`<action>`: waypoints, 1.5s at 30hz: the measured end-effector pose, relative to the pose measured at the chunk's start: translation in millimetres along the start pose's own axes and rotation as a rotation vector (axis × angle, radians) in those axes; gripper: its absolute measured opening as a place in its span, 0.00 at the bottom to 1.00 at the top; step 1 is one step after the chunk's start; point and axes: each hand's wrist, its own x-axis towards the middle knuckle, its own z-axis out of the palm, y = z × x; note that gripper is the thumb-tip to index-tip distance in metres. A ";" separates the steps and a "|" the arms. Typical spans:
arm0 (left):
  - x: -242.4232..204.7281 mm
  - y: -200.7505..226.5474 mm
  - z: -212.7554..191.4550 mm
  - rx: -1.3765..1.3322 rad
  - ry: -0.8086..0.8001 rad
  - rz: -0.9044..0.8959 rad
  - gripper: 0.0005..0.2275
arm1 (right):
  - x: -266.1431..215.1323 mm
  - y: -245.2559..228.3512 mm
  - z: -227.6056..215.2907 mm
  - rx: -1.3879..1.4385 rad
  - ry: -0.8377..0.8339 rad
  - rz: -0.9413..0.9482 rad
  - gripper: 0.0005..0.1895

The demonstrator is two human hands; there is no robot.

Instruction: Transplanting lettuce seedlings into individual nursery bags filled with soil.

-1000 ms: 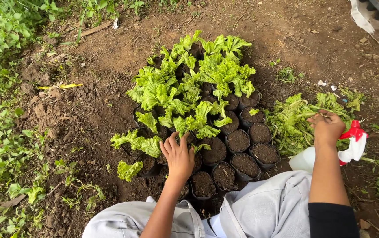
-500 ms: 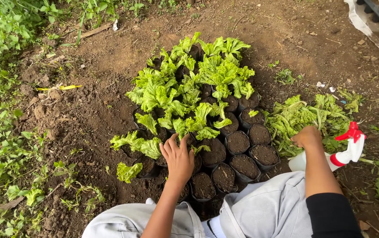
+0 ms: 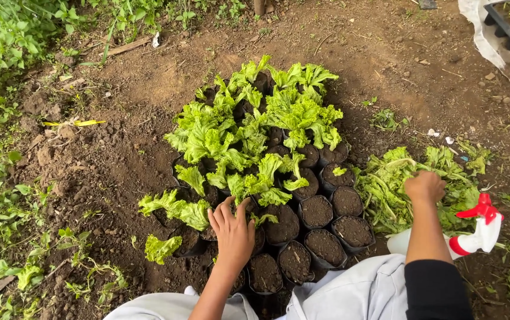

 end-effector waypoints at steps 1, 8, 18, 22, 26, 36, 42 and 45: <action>2.0 1.4 -1.0 0.000 0.000 0.001 0.21 | 1.0 2.6 -6.1 0.001 0.000 0.000 0.12; 2.0 5.0 -4.6 -0.038 -0.029 0.000 0.20 | -16.0 6.7 -32.6 -0.068 -0.179 0.097 0.10; 1.1 1.0 -0.4 0.011 -0.032 -0.021 0.22 | -14.6 31.5 -23.5 0.252 0.033 0.026 0.20; 0.1 4.2 -4.7 -0.006 -0.010 -0.007 0.22 | 7.3 39.7 -4.7 0.364 -0.081 0.127 0.16; -5.5 3.6 -6.1 -0.026 -0.006 -0.009 0.21 | -42.1 4.9 -31.9 0.217 -0.330 0.196 0.31; -8.3 -1.8 -5.5 -0.044 0.070 -0.015 0.18 | -31.7 21.4 -19.7 0.602 -0.138 0.328 0.30; -4.2 8.6 7.3 -0.011 -0.013 0.062 0.14 | -121.7 -19.6 -102.7 1.368 -0.118 0.417 0.03; -4.5 16.1 20.6 0.041 -0.069 0.125 0.15 | -97.0 -16.6 -71.7 1.519 -0.458 0.510 0.20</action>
